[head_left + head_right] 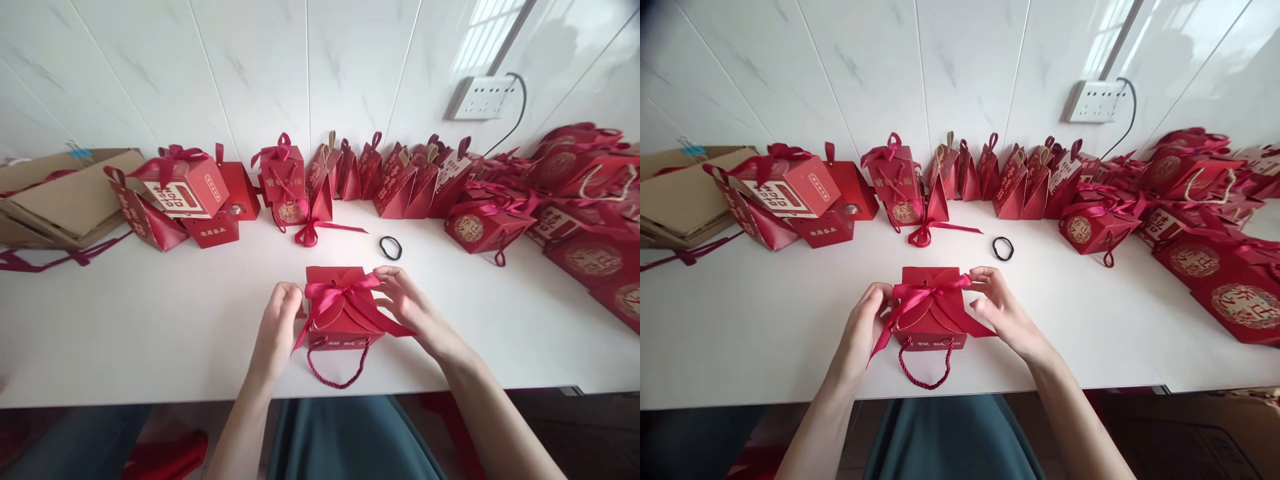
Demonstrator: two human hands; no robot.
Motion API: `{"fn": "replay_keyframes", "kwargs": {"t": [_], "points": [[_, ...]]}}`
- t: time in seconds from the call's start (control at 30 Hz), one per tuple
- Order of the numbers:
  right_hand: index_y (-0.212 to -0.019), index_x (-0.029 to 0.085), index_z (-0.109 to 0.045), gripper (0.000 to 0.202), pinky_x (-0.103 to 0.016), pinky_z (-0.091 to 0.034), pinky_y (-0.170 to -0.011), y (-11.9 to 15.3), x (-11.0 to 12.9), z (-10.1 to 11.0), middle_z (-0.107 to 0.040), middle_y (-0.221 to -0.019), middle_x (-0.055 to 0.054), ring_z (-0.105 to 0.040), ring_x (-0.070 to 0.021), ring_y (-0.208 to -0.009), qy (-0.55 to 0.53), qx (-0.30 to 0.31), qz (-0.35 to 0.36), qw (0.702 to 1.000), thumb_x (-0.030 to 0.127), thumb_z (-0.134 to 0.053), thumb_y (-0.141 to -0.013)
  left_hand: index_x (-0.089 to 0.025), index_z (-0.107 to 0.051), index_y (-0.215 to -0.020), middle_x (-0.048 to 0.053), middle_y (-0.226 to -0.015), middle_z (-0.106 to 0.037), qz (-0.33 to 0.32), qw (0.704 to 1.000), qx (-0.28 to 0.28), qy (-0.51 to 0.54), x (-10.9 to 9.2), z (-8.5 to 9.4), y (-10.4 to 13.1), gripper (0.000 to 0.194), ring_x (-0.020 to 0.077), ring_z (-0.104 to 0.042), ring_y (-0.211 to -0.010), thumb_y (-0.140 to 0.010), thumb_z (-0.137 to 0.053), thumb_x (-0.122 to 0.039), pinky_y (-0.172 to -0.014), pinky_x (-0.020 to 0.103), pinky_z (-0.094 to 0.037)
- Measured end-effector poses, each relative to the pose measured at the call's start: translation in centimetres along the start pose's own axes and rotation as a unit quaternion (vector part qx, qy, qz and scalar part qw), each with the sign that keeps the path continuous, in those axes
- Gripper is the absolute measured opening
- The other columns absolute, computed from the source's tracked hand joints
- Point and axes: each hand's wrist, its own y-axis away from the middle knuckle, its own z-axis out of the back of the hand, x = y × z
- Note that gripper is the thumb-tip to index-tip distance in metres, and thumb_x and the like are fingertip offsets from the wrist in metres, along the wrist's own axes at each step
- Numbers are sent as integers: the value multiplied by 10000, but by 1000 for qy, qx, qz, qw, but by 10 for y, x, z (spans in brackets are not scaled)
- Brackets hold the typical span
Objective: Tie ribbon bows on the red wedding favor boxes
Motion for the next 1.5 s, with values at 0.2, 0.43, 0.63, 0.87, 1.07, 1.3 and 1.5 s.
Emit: {"fn": "replay_keyframes", "kwargs": {"t": [0.2,0.43,0.63,0.87,1.07,1.3,1.5], "points": [[-1481,321,-17,1223,-496,-336,-1084,2,-2,1,-244,-1488,-151,-324,-314,-1375,128,150,34,980,398,-853,-593,-299,-158,-1448,122,-1462,-345,-44,975,214,32,12,9,-3,1043,303,-469,-1264,-636,-785,-490,-953,377,-494],[-1474,266,-138,1078,-423,-516,-922,15,1,-8,-470,-1336,-135,-533,-287,-1181,48,98,59,992,304,-816,-637,-270,-249,-1442,123,-1445,-363,-198,965,90,-149,-2,-8,14,932,320,-400,-1318,-662,-758,-309,-1074,466,-398],[-1435,292,-219,995,-427,-505,-929,32,8,-2,-453,-1362,-110,-527,-279,-1181,67,52,104,991,294,-814,-637,-280,-238,-1467,128,-1470,-339,-314,931,79,-171,-13,-18,24,944,318,-350,-1360,-677,-754,-281,-1065,460,-416],[-1317,245,-406,832,-432,-452,-995,36,19,-11,-498,-1293,-106,-510,-289,-1196,70,15,182,981,384,-828,-613,-272,-192,-1492,118,-1565,-216,-346,924,60,-153,-19,-26,41,867,341,-265,-1415,-781,-680,-367,-1107,492,-360],[-1434,308,-216,967,-469,-418,-1042,42,24,-35,-363,-1444,-121,-425,-287,-1307,154,-28,227,961,274,-800,-665,-226,-484,-1326,89,-1461,-414,-267,959,-86,-49,-26,-22,64,563,292,-375,-1359,-832,-559,-487,-1090,423,-378],[-1474,358,-132,1032,-489,-430,-1037,44,18,-42,-300,-1477,-111,-420,-288,-1310,192,-74,259,944,276,-790,-683,-189,-617,-900,36,-902,-661,-158,971,-178,-30,-40,-17,82,202,174,-637,-856,-868,-561,-380,-728,252,-517],[-1475,335,-125,1076,-509,-421,-1041,45,10,-54,-405,-1404,-120,-460,-309,-1270,118,-148,193,963,503,-778,-637,-192,-590,-937,20,-806,-586,-452,857,-208,-130,-41,-45,100,192,132,-576,-750,-813,-558,-50,-658,245,-488]]}}
